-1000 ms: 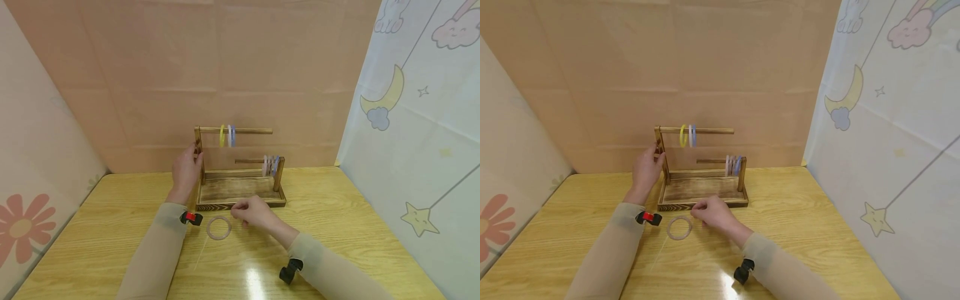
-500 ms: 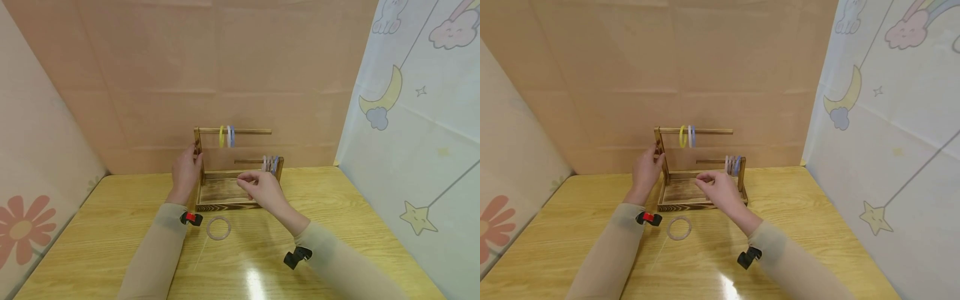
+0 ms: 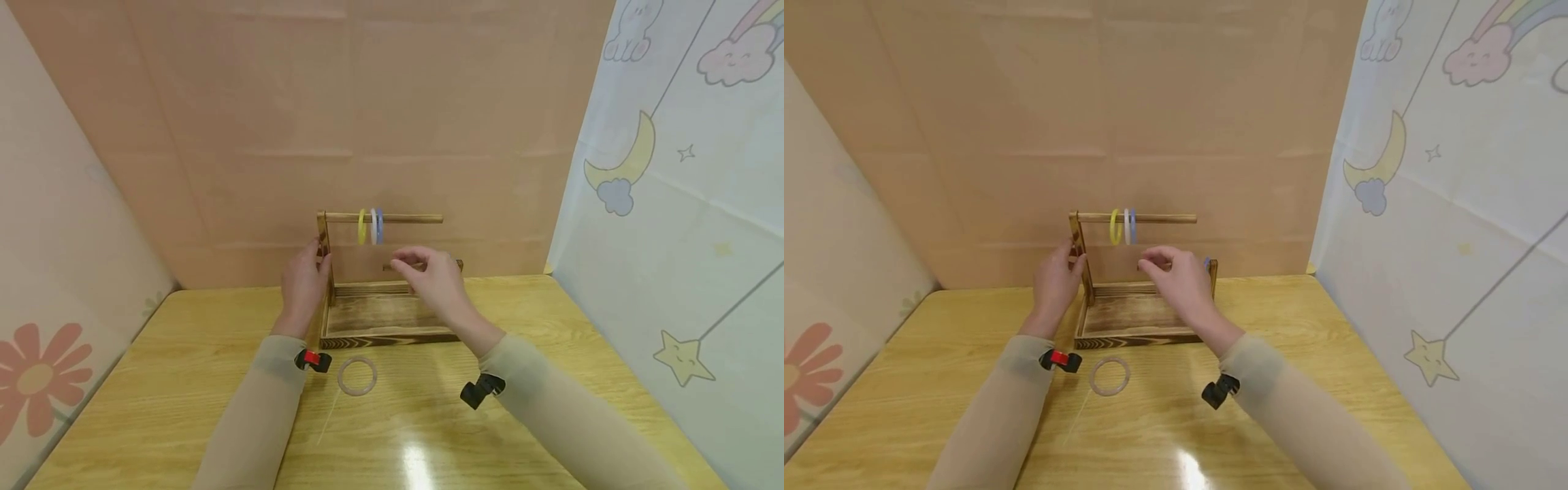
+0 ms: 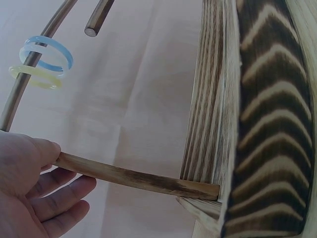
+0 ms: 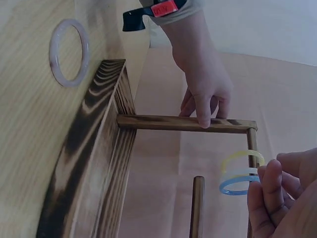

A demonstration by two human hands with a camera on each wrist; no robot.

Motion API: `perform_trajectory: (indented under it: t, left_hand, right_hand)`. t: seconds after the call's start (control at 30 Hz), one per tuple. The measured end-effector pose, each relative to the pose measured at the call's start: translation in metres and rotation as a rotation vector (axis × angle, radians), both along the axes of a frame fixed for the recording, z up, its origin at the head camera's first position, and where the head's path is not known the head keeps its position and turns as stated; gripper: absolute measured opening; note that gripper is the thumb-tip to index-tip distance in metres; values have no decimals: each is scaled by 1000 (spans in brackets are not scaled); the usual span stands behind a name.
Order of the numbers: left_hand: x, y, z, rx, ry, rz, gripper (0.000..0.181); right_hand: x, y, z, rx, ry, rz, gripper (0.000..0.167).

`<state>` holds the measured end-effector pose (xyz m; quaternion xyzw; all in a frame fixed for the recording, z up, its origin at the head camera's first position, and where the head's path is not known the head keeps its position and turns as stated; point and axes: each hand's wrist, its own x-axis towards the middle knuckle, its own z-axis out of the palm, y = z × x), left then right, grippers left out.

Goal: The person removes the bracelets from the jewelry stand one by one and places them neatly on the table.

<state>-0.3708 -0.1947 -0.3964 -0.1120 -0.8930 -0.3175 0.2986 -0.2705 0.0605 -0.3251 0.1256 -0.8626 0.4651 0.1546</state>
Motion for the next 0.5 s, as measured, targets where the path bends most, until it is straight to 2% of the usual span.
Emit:
perform_trajectory:
  t: [0.4, 0.5]
  left_hand:
    - [-3, -5, 4, -24, -3, 6, 39]
    - [0, -3, 2, -22, 2, 14, 40]
  right_hand:
    - [-33, -11, 19, -22, 19, -74, 27]
    - [-38, -12, 20, -14, 14, -84, 28]
